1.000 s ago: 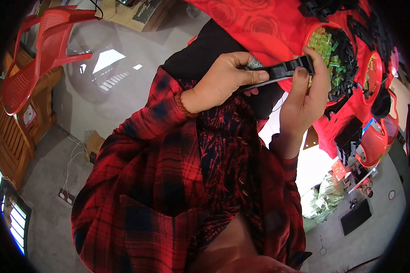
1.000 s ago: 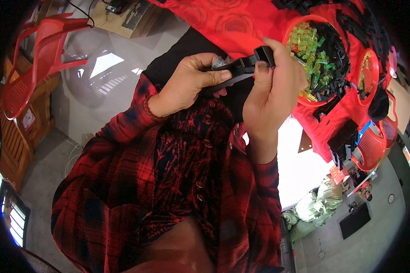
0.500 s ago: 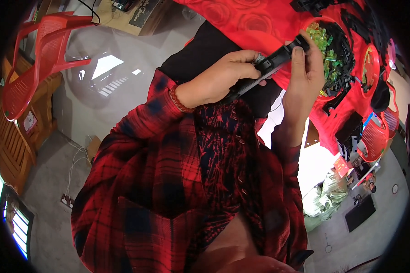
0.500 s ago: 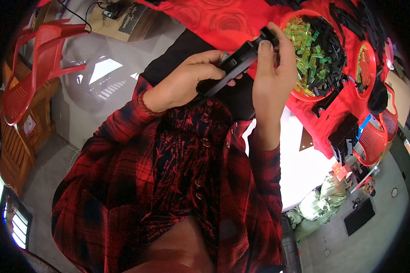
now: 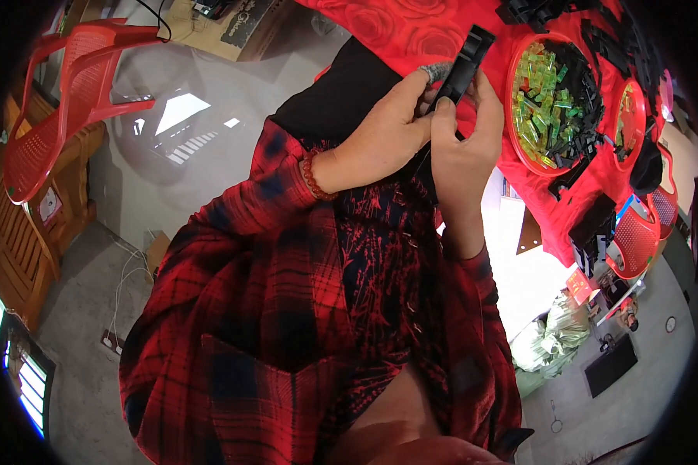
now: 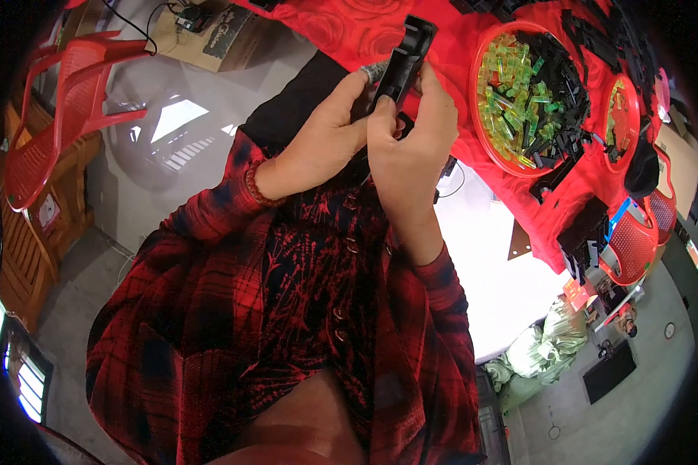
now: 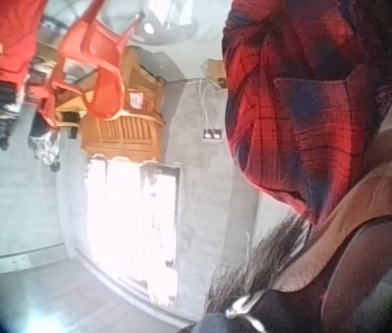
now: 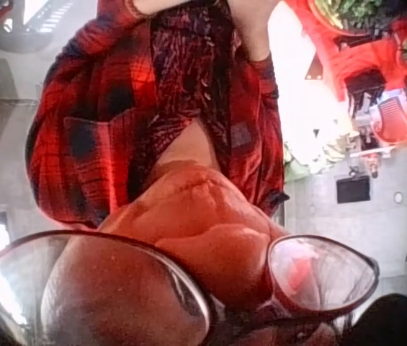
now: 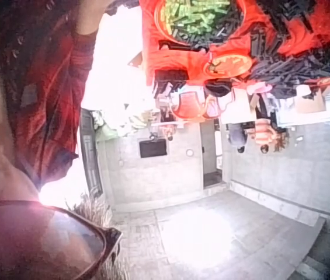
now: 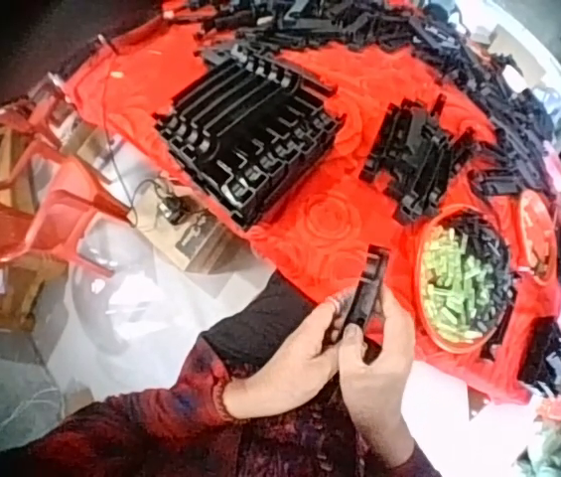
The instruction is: The person assembles level components by taking small vials from a dish and inserting them into black plastic housings by hand.
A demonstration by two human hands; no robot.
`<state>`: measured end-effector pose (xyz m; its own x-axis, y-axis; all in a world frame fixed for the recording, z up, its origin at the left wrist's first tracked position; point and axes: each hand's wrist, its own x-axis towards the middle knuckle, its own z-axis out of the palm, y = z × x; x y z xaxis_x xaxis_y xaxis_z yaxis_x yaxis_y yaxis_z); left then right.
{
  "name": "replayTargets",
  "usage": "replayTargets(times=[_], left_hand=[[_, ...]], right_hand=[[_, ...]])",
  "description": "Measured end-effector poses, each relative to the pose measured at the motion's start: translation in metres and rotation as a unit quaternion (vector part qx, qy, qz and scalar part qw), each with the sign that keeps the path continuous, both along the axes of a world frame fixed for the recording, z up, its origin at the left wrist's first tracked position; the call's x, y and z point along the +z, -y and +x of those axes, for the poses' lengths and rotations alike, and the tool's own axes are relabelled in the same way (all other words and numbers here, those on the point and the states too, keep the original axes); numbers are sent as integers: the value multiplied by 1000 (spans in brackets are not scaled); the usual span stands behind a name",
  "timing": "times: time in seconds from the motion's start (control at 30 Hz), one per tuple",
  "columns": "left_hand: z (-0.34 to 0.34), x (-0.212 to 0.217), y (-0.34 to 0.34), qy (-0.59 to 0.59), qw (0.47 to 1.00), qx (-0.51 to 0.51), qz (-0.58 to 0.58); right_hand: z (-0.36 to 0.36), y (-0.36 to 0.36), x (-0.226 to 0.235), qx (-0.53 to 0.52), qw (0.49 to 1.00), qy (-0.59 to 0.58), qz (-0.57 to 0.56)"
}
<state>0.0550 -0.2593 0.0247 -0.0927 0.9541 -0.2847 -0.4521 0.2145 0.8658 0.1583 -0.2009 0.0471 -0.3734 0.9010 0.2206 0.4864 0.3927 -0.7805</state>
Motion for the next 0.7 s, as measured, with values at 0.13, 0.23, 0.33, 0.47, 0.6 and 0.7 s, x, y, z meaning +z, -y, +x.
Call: replayTargets(times=[0.13, 0.23, 0.33, 0.47, 0.6, 0.7], left_hand=[[1, -6, -1, 52, 998, 25, 39], [-9, -3, 3, 90, 995, -26, 36], [-25, 12, 4, 294, 954, -51, -43], [-28, -2, 1, 112, 992, 45, -38], [-31, -10, -12, 124, 989, 84, 1], [-33, -9, -14, 281, 959, 32, -20]], right_hand=[[-8, 4, 14, -25, 982, -48, -182], [-2, 2, 5, -17, 984, -9, -178], [2, 0, 3, -15, 977, -56, -206], [4, 8, 9, 9, 979, -10, -202], [7, 15, 7, 93, 984, 61, -140], [6, 17, 6, 93, 978, 82, -169]])
